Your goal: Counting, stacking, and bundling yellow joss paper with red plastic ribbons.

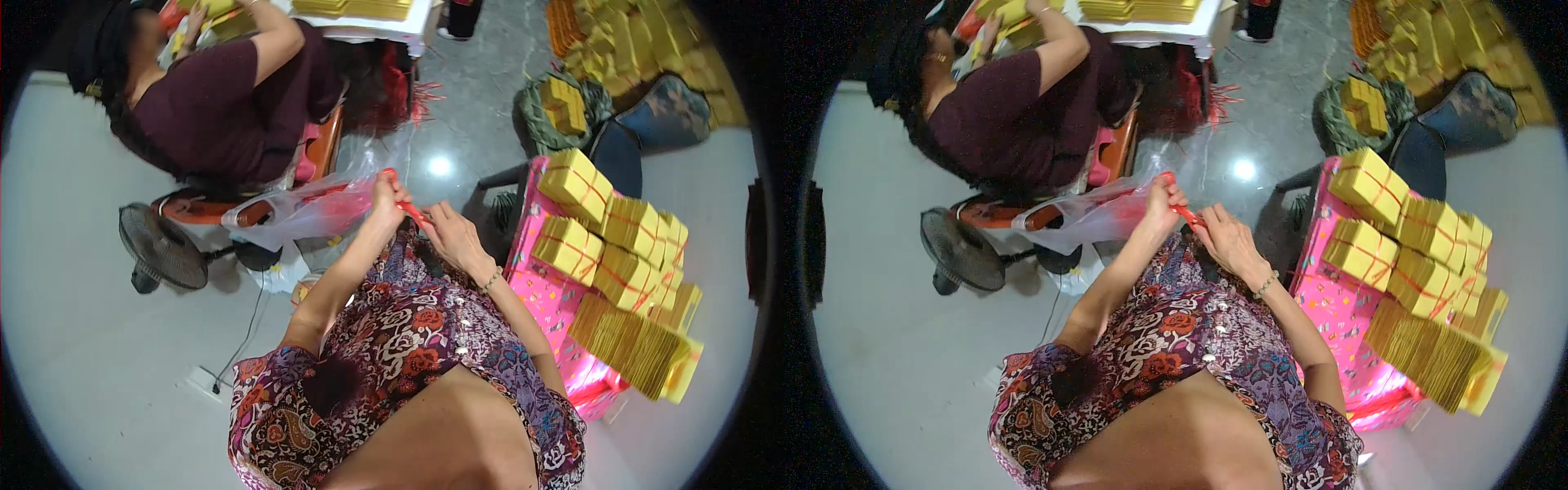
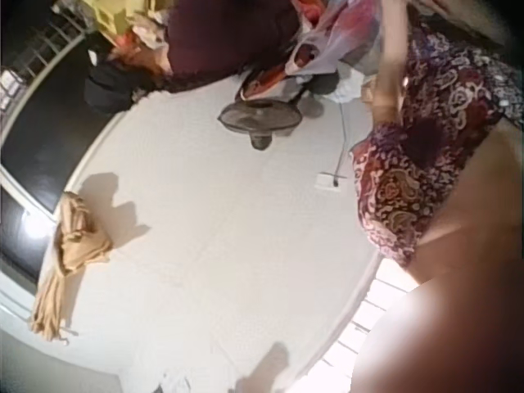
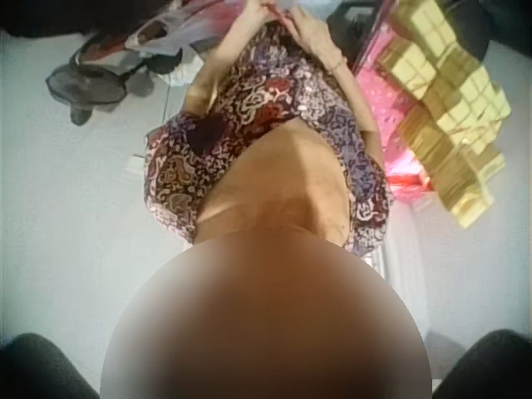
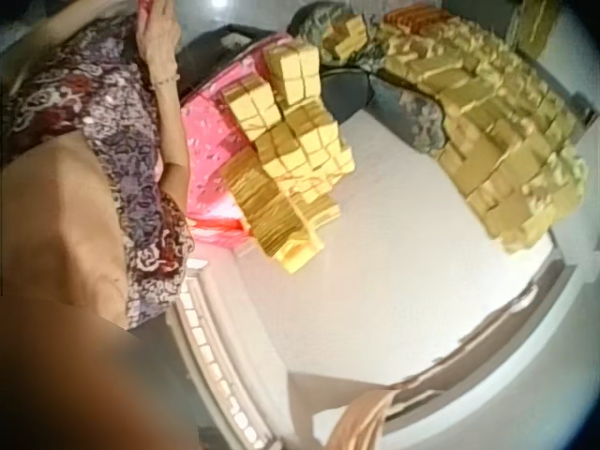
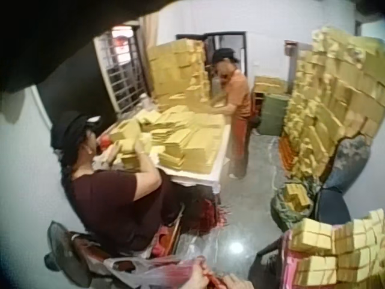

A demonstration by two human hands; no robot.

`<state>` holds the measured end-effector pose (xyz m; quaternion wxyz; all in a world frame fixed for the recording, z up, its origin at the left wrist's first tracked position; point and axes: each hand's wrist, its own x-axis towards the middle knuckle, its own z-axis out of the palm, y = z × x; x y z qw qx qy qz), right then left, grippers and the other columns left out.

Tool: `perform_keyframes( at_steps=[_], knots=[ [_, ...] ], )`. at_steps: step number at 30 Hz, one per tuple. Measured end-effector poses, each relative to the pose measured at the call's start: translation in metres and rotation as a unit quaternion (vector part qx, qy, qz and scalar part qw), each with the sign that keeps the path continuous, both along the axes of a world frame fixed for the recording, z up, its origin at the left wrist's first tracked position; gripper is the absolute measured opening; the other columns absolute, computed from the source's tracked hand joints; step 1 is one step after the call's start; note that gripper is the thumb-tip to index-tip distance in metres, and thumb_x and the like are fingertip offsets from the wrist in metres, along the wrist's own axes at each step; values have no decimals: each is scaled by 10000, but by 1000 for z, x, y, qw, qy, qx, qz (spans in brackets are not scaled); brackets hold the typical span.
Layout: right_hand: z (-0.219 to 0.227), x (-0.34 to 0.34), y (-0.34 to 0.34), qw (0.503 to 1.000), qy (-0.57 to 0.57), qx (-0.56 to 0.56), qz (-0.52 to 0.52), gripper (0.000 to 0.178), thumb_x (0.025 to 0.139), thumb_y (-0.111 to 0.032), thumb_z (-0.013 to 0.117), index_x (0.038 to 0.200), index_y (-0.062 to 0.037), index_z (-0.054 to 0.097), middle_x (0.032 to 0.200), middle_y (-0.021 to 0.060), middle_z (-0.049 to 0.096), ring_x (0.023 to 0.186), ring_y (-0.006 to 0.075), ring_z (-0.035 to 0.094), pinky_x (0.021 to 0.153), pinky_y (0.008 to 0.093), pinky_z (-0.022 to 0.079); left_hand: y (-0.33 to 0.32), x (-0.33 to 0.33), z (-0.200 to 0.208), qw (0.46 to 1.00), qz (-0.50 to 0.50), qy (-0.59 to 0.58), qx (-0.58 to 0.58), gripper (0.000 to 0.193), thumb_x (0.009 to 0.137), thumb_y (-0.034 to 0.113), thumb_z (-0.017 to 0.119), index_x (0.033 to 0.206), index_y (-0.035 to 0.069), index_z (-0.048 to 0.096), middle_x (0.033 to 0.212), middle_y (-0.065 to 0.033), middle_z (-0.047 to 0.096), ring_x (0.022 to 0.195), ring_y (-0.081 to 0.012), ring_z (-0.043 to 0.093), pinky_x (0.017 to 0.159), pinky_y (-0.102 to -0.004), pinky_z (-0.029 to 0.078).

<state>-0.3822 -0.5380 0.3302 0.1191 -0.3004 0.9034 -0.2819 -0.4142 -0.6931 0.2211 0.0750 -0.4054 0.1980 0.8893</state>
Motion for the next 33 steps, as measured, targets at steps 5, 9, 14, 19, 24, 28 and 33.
perform_keyframes(
  at_steps=[5,9,14,19,24,28,33],
  knots=[
    [-18,-20,-15,998,-14,45,51,193,872,-147,559,1017,-31,510,920,159,523,819,360,575,673,430,489,-141,28,-120,953,212,-118,180,253,877,301,370,694,128,390,516,10,315,369,-103,263,355,-259,244],
    [-38,-38,-11,993,-40,92,63,190,867,-131,560,1027,-38,518,917,161,517,825,364,568,699,431,488,-221,35,-176,917,334,-143,162,330,890,347,344,648,124,357,476,11,272,355,-106,255,347,-263,265],
    [-63,-58,-2,987,-59,114,91,189,848,-113,570,1014,-36,527,909,162,513,830,371,562,709,437,481,-276,54,-269,901,400,-151,76,310,911,301,320,710,77,394,554,-12,383,436,-141,371,440,-280,373],
    [-72,-91,8,978,-64,166,109,200,836,-104,578,1017,-36,527,909,165,510,838,374,557,701,440,476,-286,49,-326,931,259,-212,-143,198,887,238,351,815,72,433,726,-50,481,622,-199,459,613,-329,444],
    [-83,-110,-20,980,-77,176,58,195,849,-92,565,1032,-28,539,937,170,531,842,377,566,710,434,472,-316,96,-400,850,-65,-243,-463,218,866,239,441,974,65,516,887,-69,553,819,-242,522,723,-380,474],
    [-94,-125,-39,972,-102,210,29,206,847,-83,572,1041,-25,537,940,175,530,845,376,567,706,433,470,-343,97,-445,654,-327,-198,-652,317,850,240,514,1102,60,583,1016,-84,610,977,-277,573,811,-420,497],
    [-98,-138,-45,976,-98,186,52,191,839,-108,575,1009,-35,527,920,168,516,838,378,559,704,442,469,-352,81,-450,830,-328,-166,-420,675,601,216,784,1208,107,511,1069,-191,619,1020,-328,592,874,-399,477]
  ],
)
